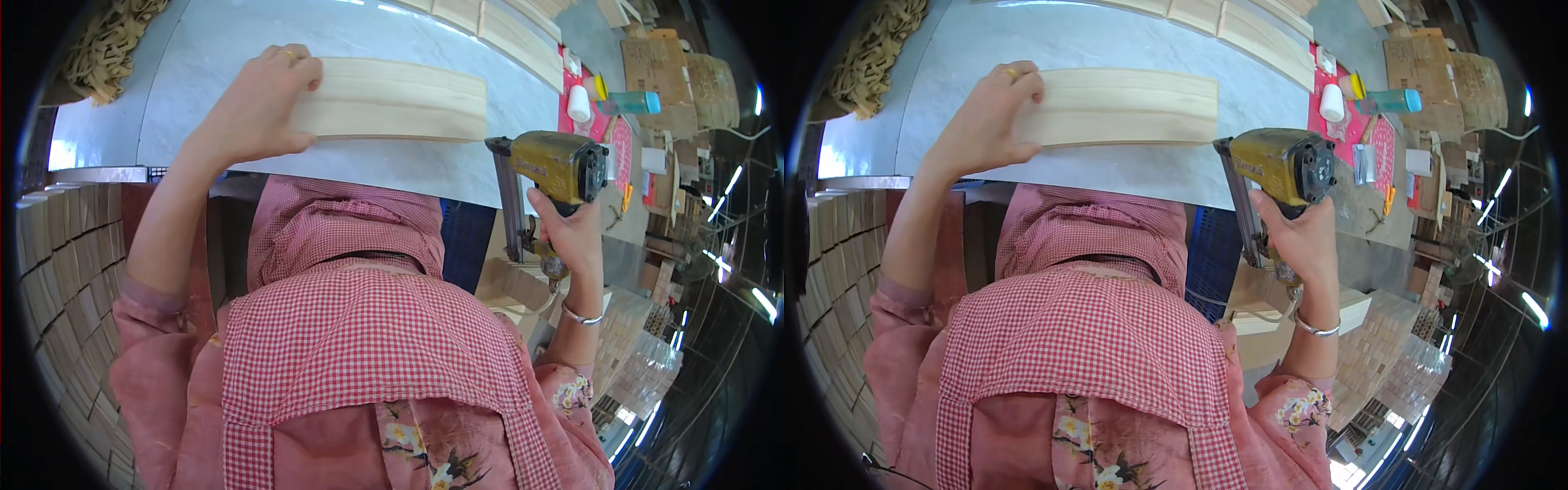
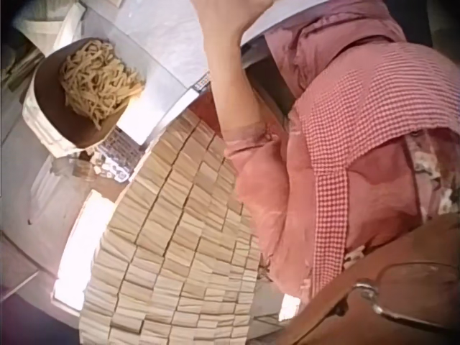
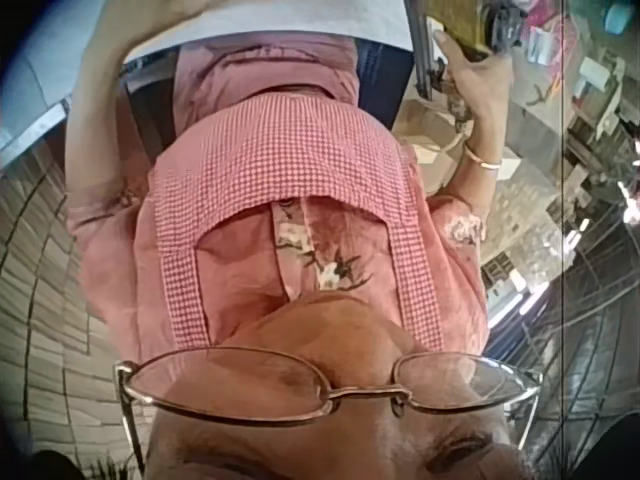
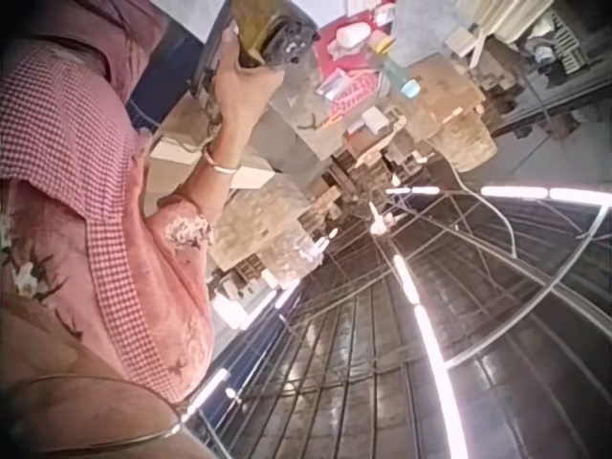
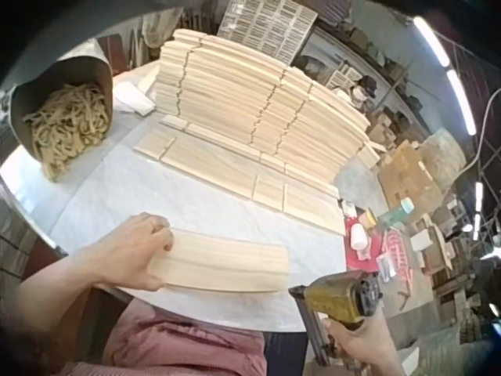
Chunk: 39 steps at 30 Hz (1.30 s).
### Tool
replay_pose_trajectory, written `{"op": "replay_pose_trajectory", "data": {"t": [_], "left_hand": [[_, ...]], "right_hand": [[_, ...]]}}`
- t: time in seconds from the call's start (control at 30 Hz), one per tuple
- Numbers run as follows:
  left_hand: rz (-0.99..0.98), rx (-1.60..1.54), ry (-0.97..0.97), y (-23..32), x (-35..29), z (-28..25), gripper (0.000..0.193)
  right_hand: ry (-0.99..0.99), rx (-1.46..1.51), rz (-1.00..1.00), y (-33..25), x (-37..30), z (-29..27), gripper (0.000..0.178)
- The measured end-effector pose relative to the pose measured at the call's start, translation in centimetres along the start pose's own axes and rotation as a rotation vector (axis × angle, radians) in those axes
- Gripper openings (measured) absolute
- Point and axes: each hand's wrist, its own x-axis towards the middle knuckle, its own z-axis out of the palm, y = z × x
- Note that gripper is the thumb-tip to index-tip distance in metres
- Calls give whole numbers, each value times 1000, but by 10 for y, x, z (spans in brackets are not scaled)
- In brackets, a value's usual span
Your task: Assemble wooden boxes by applying glue to the frame, placing a panel, and securing it with a pneumatic stapler.
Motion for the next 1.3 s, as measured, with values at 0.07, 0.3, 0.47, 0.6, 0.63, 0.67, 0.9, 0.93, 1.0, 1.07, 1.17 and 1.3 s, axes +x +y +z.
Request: {"op": "replay_pose_trajectory", "data": {"t": [0.07,0.3,0.47,0.6,0.63,0.67,0.9,0.93,1.0,1.07,1.17,1.3], "left_hand": [[-29,-49,-67,10,5,3,54],[36,-50,176,43,14,42,57],[69,4,236,42,14,46,58],[27,-46,168,42,14,45,58],[25,-65,164,42,14,45,57],[22,-84,161,42,14,45,56],[26,-183,196,39,16,49,52],[26,-184,194,39,15,50,52],[15,-208,186,37,14,52,51],[-3,-227,179,34,10,54,52],[22,-327,188,24,1,53,53],[43,-464,190,13,-12,57,55]], "right_hand": [[-38,-31,-18,-3,0,1,21],[-77,-7,-141,-6,2,16,21],[-103,-15,-96,-10,4,17,21],[-142,-36,-2,-13,4,18,22],[-140,-24,18,-13,3,18,22],[-138,-13,38,-13,2,19,22],[-121,-33,172,-23,-3,24,22],[-122,-32,174,-22,-3,25,22],[-114,-36,69,-21,-1,26,22],[-112,-38,-41,-21,0,28,23],[-77,8,-71,-28,-8,31,24],[-89,48,-113,-39,-19,43,27]]}}
